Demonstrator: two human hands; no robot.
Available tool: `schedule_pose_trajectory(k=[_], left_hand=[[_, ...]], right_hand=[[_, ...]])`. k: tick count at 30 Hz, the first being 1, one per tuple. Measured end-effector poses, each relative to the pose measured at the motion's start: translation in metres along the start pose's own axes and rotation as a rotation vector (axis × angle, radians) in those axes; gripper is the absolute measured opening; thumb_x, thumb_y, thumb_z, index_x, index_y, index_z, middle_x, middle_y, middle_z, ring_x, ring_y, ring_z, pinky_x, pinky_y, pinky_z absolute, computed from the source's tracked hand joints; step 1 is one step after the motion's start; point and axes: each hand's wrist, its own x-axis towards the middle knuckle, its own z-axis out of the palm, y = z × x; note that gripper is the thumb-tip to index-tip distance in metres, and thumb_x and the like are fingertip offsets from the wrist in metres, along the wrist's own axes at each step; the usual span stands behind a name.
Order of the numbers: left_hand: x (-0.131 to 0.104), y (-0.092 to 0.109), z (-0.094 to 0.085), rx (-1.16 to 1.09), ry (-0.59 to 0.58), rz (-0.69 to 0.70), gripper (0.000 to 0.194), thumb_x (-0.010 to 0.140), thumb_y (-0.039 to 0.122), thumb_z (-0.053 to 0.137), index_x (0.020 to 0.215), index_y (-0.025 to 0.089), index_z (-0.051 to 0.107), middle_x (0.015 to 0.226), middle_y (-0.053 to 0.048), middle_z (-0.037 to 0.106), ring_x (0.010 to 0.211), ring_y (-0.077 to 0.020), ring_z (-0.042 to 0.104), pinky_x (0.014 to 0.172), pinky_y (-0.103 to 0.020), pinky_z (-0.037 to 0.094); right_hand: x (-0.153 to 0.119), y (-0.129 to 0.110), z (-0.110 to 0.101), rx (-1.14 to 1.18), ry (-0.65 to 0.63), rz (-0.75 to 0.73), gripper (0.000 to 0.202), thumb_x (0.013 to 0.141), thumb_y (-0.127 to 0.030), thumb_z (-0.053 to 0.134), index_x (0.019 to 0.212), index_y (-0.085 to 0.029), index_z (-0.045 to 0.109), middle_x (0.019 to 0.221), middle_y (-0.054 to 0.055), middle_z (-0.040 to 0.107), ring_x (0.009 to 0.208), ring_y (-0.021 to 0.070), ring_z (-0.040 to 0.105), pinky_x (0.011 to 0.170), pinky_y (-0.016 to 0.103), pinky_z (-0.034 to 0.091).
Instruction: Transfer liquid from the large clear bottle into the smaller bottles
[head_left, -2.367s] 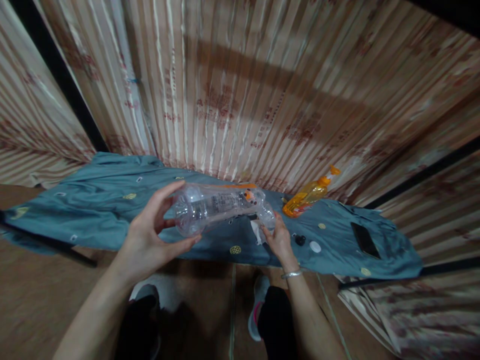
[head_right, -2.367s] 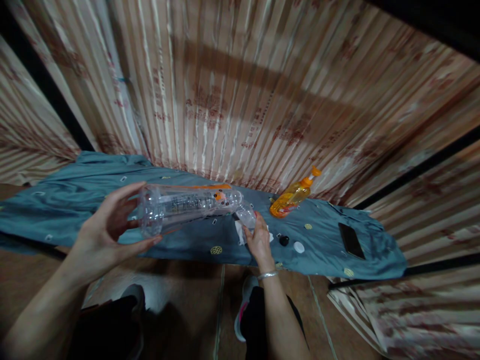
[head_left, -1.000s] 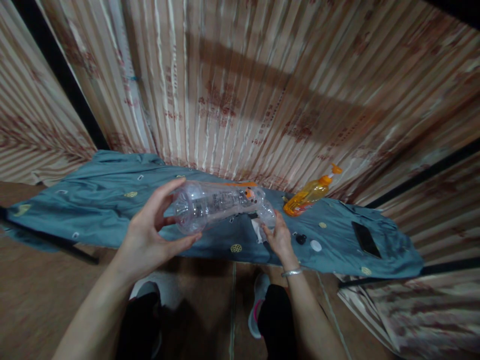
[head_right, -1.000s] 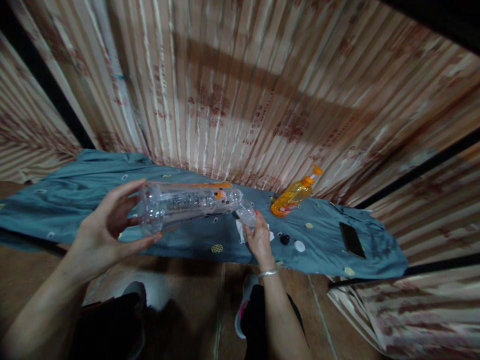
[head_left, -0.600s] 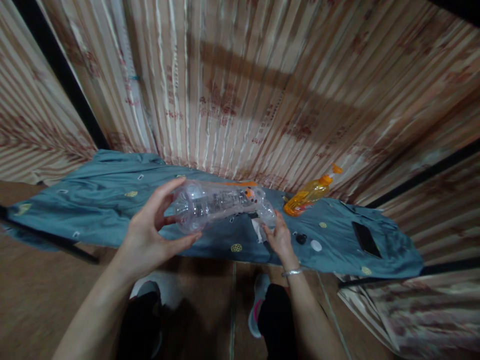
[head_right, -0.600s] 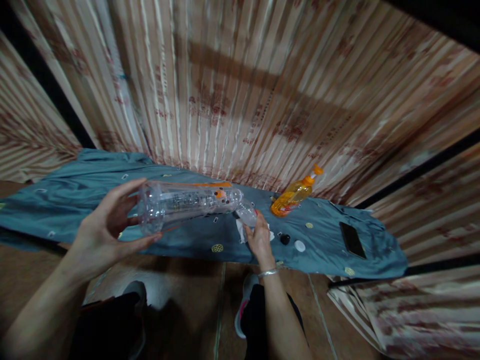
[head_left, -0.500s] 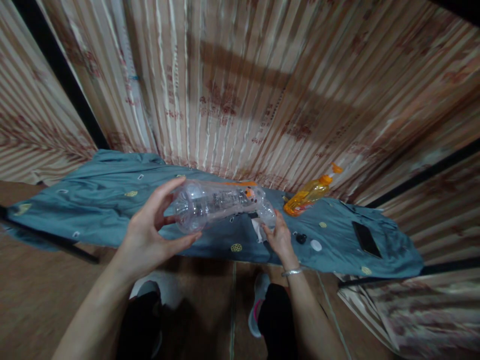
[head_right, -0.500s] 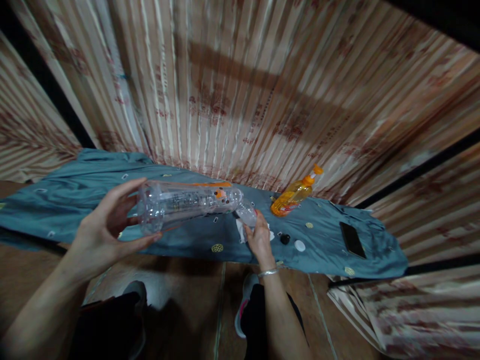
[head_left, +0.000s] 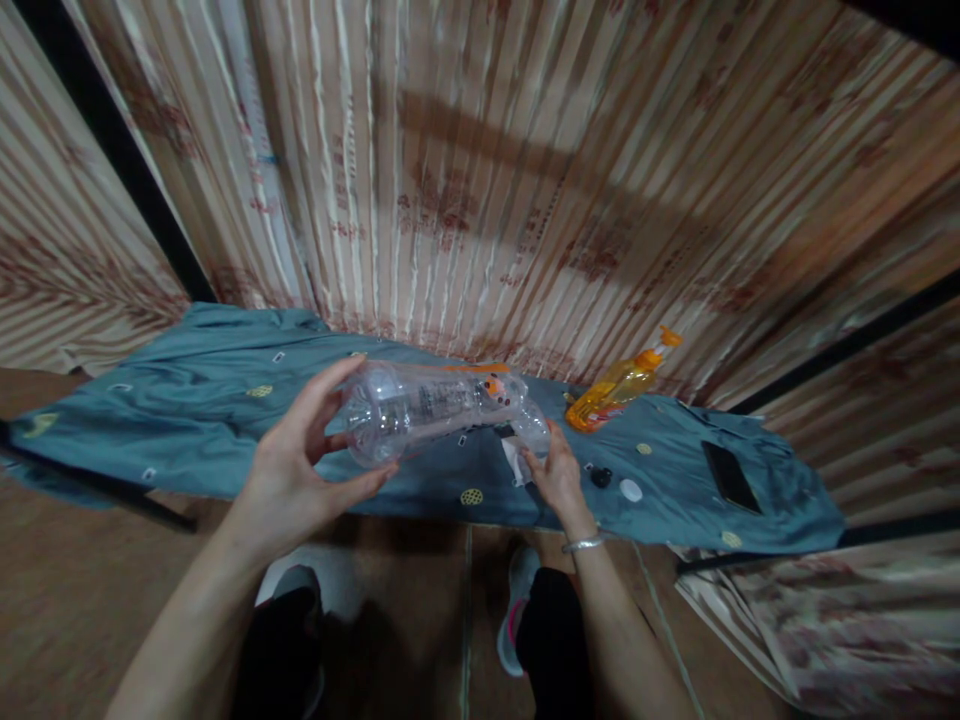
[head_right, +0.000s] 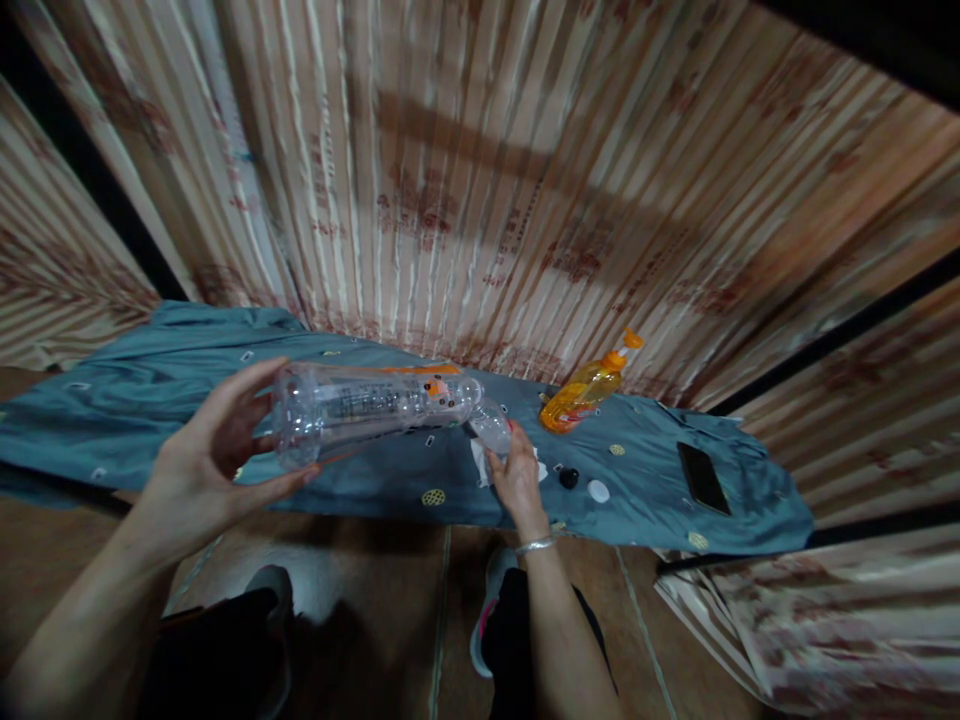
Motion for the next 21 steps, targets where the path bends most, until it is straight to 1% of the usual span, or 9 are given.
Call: schedule_pose_trajectory(k=[5,9,12,16,18,21], left_hand=[[0.0004,-0.0007,0.0000,0.007,-0.007,0.007,0.086,0.066,0.030,0.085,0.144,0.032,0.049,0.142,-0.012,0.059,0.125,-0.0341,0.063,0.075,-0.039,0.067],[0.0005,-0.0025,-0.0010,0.013,-0.021,-0.001,0.088,0.066,0.030,0.085,0.145,0.033,0.047,0.145,-0.012,0.057,0.127,-0.0348,0.062,0.077,-0.041,0.067],[0.0006,-0.0037,-0.0002,0.008,-0.014,0.001,0.088,0.066,0.032,0.084,0.146,0.033,0.047,0.142,-0.011,0.060,0.125,-0.0335,0.062,0.079,-0.040,0.066],[0.0008,-0.0045,0.0022,0.001,0.008,0.004,0.086,0.067,0.034,0.083,0.146,0.032,0.047,0.137,-0.011,0.062,0.117,-0.0301,0.066,0.079,-0.039,0.066],[0.0009,-0.0049,0.0022,-0.004,0.005,0.001,0.088,0.067,0.034,0.083,0.146,0.032,0.046,0.139,-0.011,0.060,0.117,-0.0301,0.065,0.080,-0.040,0.066],[0.0011,-0.0061,0.0004,0.023,-0.011,-0.028,0.090,0.066,0.033,0.083,0.148,0.033,0.044,0.148,-0.012,0.052,0.125,-0.0328,0.060,0.084,-0.043,0.065]], right_hand=[[0.0006,0.0004,-0.0009,0.000,-0.011,0.000,0.059,0.088,-0.037,0.055,0.140,-0.009,0.049,0.133,0.023,0.064,0.124,0.0346,0.063,0.104,0.054,0.051],[0.0005,0.0014,-0.0009,-0.004,-0.009,-0.012,0.060,0.088,-0.037,0.056,0.140,-0.009,0.049,0.135,0.023,0.063,0.125,0.0347,0.062,0.106,0.054,0.050],[0.0004,0.0014,-0.0009,-0.006,-0.014,-0.007,0.061,0.088,-0.038,0.055,0.141,-0.008,0.049,0.135,0.024,0.063,0.124,0.0355,0.062,0.105,0.055,0.050],[0.0005,0.0012,-0.0014,0.000,-0.015,-0.005,0.060,0.089,-0.039,0.054,0.141,-0.008,0.049,0.134,0.023,0.064,0.123,0.0347,0.062,0.106,0.054,0.050],[0.0006,0.0008,-0.0019,0.004,-0.018,-0.002,0.060,0.089,-0.039,0.054,0.141,-0.010,0.049,0.133,0.022,0.064,0.122,0.0342,0.063,0.105,0.054,0.051],[0.0008,-0.0005,-0.0026,0.009,-0.016,0.006,0.061,0.088,-0.038,0.055,0.141,-0.009,0.049,0.132,0.022,0.065,0.121,0.0350,0.063,0.104,0.054,0.051]])
